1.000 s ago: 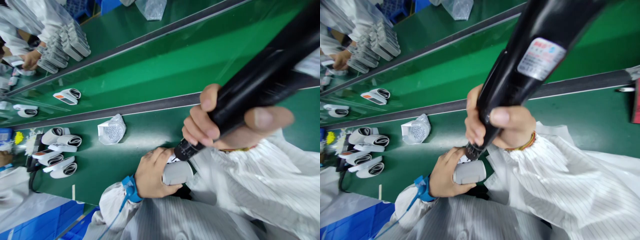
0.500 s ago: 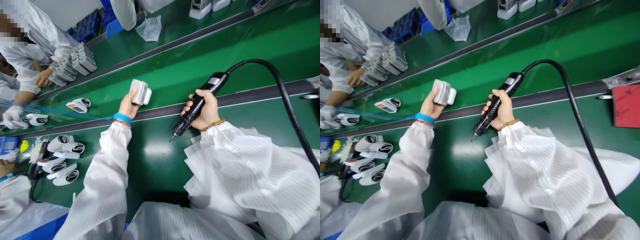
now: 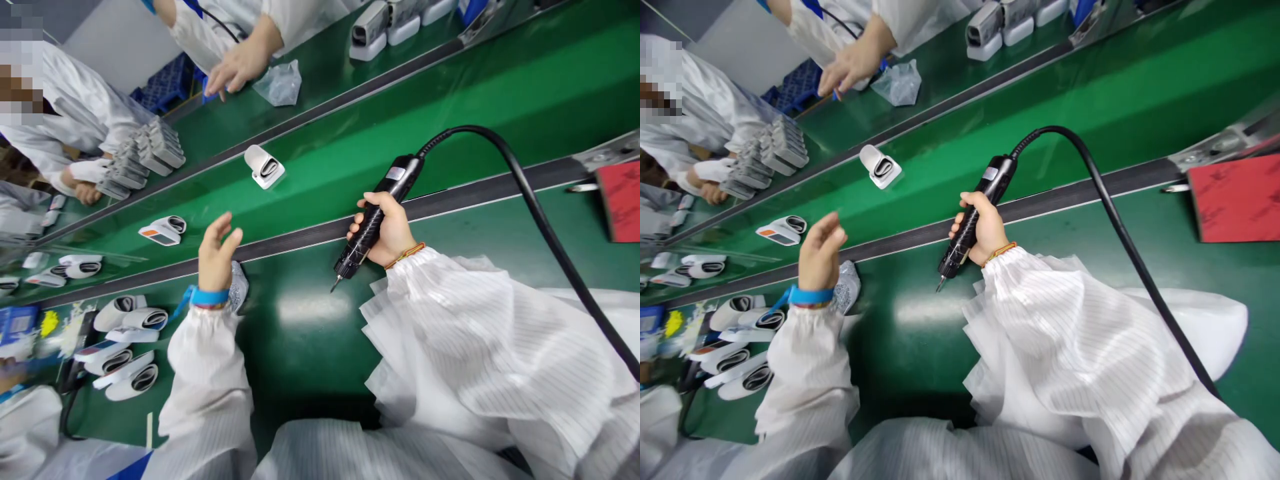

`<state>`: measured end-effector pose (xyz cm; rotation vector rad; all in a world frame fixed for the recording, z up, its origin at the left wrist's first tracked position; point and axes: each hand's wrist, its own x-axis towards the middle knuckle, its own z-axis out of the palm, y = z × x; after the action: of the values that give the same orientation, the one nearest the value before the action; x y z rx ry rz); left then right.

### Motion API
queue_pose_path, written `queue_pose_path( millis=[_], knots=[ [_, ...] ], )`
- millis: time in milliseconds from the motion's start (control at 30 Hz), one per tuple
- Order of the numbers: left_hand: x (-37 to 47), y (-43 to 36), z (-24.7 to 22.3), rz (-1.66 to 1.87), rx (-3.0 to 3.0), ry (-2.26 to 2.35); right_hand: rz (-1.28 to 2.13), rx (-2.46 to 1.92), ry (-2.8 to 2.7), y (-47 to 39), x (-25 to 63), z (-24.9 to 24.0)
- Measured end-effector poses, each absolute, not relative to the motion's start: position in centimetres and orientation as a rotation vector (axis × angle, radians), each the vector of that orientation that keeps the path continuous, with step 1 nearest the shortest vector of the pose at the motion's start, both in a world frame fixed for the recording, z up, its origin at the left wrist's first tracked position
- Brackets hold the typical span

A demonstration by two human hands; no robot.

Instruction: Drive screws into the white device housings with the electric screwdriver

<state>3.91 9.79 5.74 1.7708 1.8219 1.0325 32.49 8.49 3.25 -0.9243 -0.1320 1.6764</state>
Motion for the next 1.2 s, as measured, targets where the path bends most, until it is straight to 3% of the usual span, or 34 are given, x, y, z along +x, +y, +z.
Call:
queue_pose_path(
  millis=[67,233,400,1033,1200],
  knots=[
    [1.5,5.2,5.8,0.842,1.977,2.067,1.681,-0.941,-0.128,8.4,32.4,3.3],
    [-1.3,-0.9,4.1,-0.023,2.201,2.524,1.691,-0.987,-0.126,8.4,32.4,2.9],
    [0.1,-0.6,3.1,-0.308,2.175,2.545,1.713,-1.004,-0.141,8.4,32.3,2.5],
    [0.7,-1.5,4.7,0.207,2.374,2.674,1.715,-0.989,-0.096,8.3,32.3,2.8],
    [2.0,-1.8,4.4,0.48,2.51,2.432,1.723,-0.952,-0.073,8.3,32.2,3.0]
  ],
)
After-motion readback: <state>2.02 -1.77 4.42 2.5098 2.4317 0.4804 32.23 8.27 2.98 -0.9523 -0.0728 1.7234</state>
